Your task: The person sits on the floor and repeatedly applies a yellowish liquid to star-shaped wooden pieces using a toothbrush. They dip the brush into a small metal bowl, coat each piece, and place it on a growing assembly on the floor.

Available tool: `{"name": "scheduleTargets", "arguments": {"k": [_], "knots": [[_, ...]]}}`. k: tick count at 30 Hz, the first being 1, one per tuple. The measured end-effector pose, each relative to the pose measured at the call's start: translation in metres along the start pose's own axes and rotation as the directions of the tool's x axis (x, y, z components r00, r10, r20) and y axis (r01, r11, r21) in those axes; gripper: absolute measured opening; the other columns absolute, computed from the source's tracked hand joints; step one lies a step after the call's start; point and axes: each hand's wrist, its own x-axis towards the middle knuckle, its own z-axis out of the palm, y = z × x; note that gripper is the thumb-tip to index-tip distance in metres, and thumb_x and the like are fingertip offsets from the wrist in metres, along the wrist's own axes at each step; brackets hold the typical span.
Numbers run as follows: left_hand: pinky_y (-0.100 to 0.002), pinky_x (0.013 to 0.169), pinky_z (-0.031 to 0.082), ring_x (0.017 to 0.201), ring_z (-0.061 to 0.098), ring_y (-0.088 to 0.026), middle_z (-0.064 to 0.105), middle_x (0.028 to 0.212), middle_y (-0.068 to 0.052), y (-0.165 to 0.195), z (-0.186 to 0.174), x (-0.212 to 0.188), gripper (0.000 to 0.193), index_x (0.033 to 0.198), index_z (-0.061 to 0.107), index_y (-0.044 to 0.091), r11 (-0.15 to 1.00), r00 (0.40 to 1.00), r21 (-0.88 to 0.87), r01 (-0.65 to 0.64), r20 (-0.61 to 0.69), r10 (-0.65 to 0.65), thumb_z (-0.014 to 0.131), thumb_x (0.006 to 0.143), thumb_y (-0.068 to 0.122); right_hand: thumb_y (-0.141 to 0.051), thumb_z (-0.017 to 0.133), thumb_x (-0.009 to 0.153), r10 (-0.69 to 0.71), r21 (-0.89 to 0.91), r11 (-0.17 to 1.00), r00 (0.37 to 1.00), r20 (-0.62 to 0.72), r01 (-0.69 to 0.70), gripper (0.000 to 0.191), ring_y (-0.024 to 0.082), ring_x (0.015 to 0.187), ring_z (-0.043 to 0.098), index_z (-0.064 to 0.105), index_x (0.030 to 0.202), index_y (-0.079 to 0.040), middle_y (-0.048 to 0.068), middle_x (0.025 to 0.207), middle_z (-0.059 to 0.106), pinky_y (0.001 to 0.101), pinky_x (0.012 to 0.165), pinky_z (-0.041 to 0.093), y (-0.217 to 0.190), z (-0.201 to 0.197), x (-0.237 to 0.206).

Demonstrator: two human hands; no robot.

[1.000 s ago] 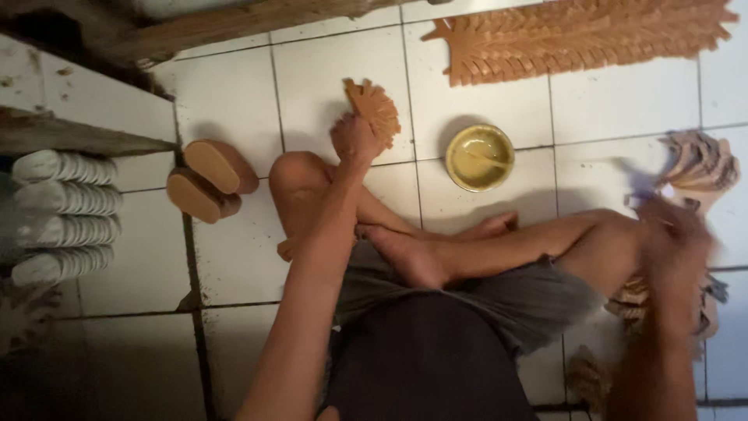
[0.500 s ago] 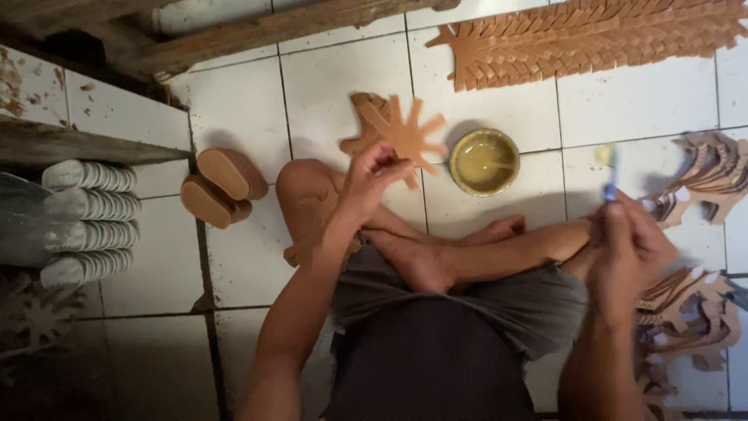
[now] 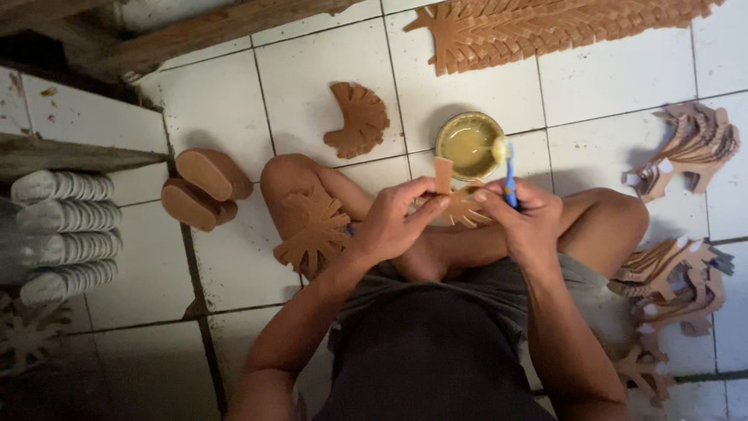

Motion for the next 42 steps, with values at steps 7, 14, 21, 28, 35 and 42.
{"name": "scheduleTargets", "arguments": {"k": [7, 14, 21, 28, 35, 42], "knots": [[-0.020, 0.082, 0.054, 0.092, 0.061, -0.004, 0.065, 0.102, 0.000, 0.012, -0.010, -0.003, 0.035, 0.135, 0.060, -0.003, 0.946, 0.992, -0.300, -0.124, -0.043, 0.117, 0.066, 0.101, 0.004, 0.001, 0.062, 0.105, -0.198, -0.064, 0.978, 0.980, 0.016, 0.199, 0.026, 0.010, 0.078, 0.053, 0.070, 0.130, 0.005, 0.005, 0.093, 0.061, 0.0215, 0.069, 0.040, -0.047, -0.029, -0.019], [-0.019, 0.064, 0.044, 0.073, 0.049, -0.002, 0.056, 0.089, 0.005, 0.021, -0.012, -0.005, 0.048, 0.144, 0.056, 0.000, 0.971, 0.981, -0.163, -0.173, 0.054, 0.184, 0.064, 0.097, 0.000, 0.004, 0.067, 0.101, -0.290, -0.216, 0.930, 0.955, 0.066, 0.298, 0.024, 0.011, 0.076, 0.053, 0.071, 0.125, 0.004, 0.006, 0.088, 0.062, 0.0233, 0.065, 0.038, -0.055, -0.032, -0.026], [-0.019, 0.066, 0.043, 0.074, 0.048, -0.002, 0.053, 0.089, 0.005, 0.020, -0.014, -0.007, 0.047, 0.145, 0.057, 0.000, 0.957, 0.979, -0.221, -0.186, 0.043, 0.200, 0.065, 0.098, 0.000, -0.002, 0.068, 0.102, -0.359, -0.214, 0.908, 0.932, 0.047, 0.361, 0.023, 0.009, 0.070, 0.054, 0.072, 0.124, 0.001, 0.006, 0.087, 0.065, 0.0221, 0.059, 0.039, -0.041, -0.032, -0.024], [-0.020, 0.062, 0.041, 0.069, 0.046, -0.002, 0.054, 0.081, 0.006, 0.021, -0.014, -0.006, 0.047, 0.144, 0.057, 0.000, 0.967, 0.978, -0.169, -0.191, 0.054, 0.202, 0.064, 0.098, -0.001, 0.001, 0.064, 0.105, -0.336, -0.267, 0.905, 0.941, 0.023, 0.330, 0.023, 0.010, 0.074, 0.053, 0.071, 0.128, 0.004, 0.006, 0.086, 0.062, 0.0239, 0.064, 0.039, -0.052, -0.035, -0.033], [-0.019, 0.062, 0.049, 0.071, 0.058, -0.002, 0.067, 0.090, 0.002, 0.027, -0.018, -0.006, 0.046, 0.139, 0.058, 0.000, 0.955, 0.965, -0.153, -0.255, 0.025, 0.261, 0.071, 0.096, 0.007, 0.005, 0.068, 0.105, -0.275, -0.478, 0.851, 0.960, -0.048, 0.219, 0.014, 0.013, 0.076, 0.055, 0.074, 0.118, 0.008, 0.011, 0.085, 0.064, 0.0264, 0.070, 0.041, -0.043, -0.043, -0.018], [-0.021, 0.074, 0.056, 0.084, 0.066, -0.008, 0.072, 0.103, -0.007, 0.024, -0.019, -0.001, 0.036, 0.127, 0.064, -0.007, 0.862, 0.993, -0.508, -0.002, 0.102, 0.062, 0.075, 0.096, 0.005, 0.003, 0.064, 0.108, -0.295, -0.118, 0.953, 0.942, -0.159, 0.278, 0.018, 0.008, 0.073, 0.056, 0.071, 0.124, 0.007, 0.005, 0.095, 0.067, 0.0195, 0.063, 0.041, -0.039, -0.044, -0.029]]}}
